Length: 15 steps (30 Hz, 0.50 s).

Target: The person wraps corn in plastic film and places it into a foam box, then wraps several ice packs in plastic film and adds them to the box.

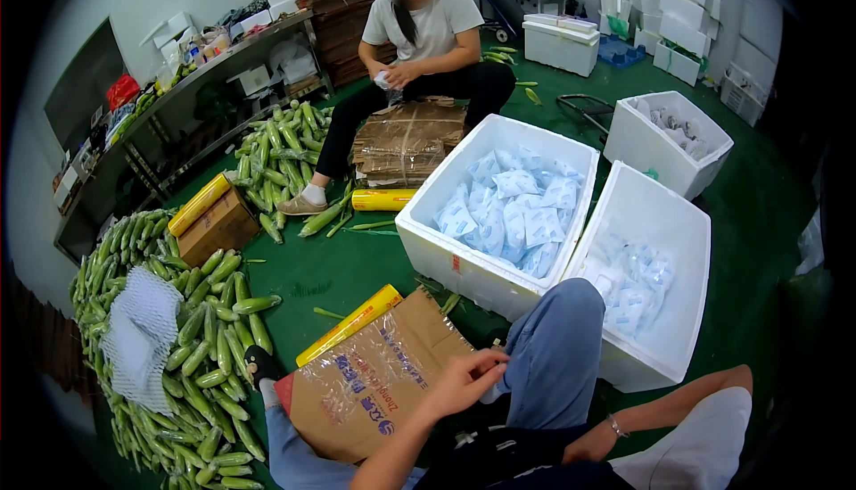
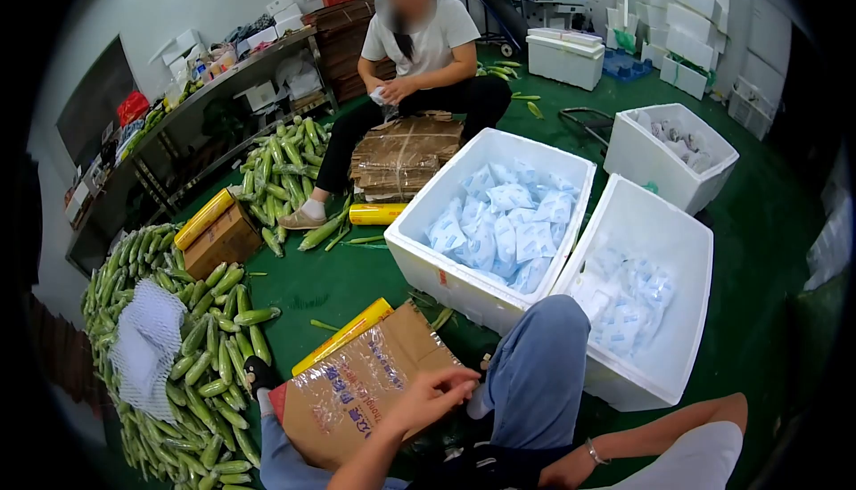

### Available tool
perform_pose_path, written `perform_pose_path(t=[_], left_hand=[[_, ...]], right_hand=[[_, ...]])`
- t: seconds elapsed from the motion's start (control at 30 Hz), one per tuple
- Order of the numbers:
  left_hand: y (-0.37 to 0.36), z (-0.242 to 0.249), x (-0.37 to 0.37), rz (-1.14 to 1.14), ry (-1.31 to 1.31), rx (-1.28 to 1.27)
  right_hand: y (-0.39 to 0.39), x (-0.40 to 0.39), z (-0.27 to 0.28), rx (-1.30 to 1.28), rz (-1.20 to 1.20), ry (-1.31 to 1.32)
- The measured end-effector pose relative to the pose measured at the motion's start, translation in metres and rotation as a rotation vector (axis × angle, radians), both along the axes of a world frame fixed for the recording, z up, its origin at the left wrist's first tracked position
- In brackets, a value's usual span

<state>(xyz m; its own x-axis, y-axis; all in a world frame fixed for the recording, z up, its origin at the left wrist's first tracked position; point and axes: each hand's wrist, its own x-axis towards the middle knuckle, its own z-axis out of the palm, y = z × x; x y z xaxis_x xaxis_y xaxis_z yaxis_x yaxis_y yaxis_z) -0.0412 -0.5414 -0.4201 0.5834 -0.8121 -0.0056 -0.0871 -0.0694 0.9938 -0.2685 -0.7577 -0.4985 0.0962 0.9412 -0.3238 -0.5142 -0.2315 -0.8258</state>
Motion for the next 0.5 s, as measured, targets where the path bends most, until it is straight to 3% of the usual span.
perform_pose_path(t=[0.13, 0.43, 0.5], left_hand=[[0.018, -0.030, -0.012, -0.003, 0.134, 0.129], [0.058, -0.090, -0.024, 0.132, 0.338, 0.053], [0.060, -0.090, -0.027, 0.142, 0.346, 0.058]], right_hand=[[0.007, 0.009, 0.010, -0.041, -0.008, 0.014], [0.003, -0.004, 0.017, -0.115, -0.129, 0.144], [0.006, -0.008, 0.009, 0.030, -0.059, 0.009]])
